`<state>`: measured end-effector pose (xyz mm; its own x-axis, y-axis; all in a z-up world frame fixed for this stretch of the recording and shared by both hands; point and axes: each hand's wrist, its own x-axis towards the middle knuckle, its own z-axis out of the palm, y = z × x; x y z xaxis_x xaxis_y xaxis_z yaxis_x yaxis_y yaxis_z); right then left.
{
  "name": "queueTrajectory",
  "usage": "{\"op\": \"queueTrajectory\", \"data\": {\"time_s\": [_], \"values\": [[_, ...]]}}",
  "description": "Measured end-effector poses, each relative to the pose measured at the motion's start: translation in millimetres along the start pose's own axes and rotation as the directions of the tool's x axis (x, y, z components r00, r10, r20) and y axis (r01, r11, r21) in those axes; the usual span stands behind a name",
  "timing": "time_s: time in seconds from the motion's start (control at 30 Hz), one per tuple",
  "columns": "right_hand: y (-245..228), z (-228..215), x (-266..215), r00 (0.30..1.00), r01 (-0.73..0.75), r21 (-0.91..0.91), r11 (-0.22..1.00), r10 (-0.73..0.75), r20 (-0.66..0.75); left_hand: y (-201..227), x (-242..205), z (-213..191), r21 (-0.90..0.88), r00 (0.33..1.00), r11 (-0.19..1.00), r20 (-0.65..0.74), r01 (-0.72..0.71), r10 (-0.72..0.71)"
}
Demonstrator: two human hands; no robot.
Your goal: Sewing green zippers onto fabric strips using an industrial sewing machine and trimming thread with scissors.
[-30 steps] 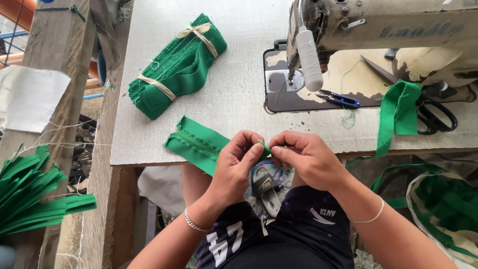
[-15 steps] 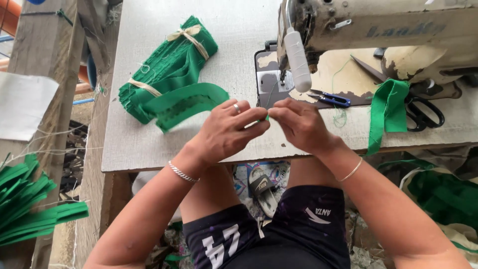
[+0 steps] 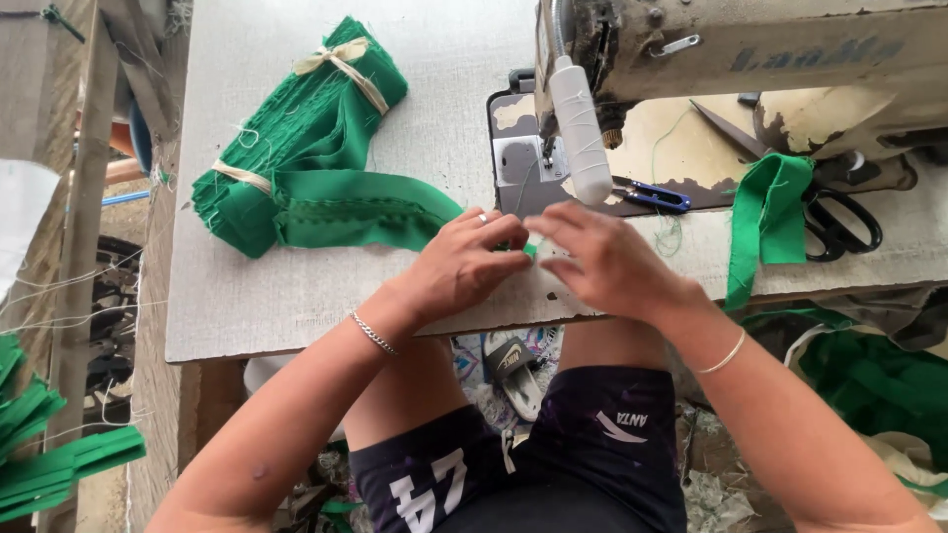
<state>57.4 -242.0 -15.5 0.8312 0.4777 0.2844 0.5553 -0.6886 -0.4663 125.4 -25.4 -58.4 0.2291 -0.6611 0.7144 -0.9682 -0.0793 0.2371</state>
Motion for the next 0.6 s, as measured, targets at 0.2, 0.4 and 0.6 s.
{"op": "queueTrajectory", "data": {"time_s": [0.2, 0.4, 0.6], "values": [[21, 29, -14, 0.994, -0.104, -0.106, 0.989, 0.100, -0.042, 6, -2, -8, -0.079, 0.991, 0.990, 0.079, 0.117, -0.111], [5, 33, -20, 0.984, 0.114, -0.289, 0.950, -0.149, -0.100, 25, -5, -22, 0.167, 0.981, 0.980, 0.140, 0.107, -0.131], [-1, 23, -22, 0.962, 0.241, -0.381, 0.893, -0.273, -0.032, 64, -12, -32, 0.367, 0.945, 0.916, 0.209, 0.162, -0.251]]}}
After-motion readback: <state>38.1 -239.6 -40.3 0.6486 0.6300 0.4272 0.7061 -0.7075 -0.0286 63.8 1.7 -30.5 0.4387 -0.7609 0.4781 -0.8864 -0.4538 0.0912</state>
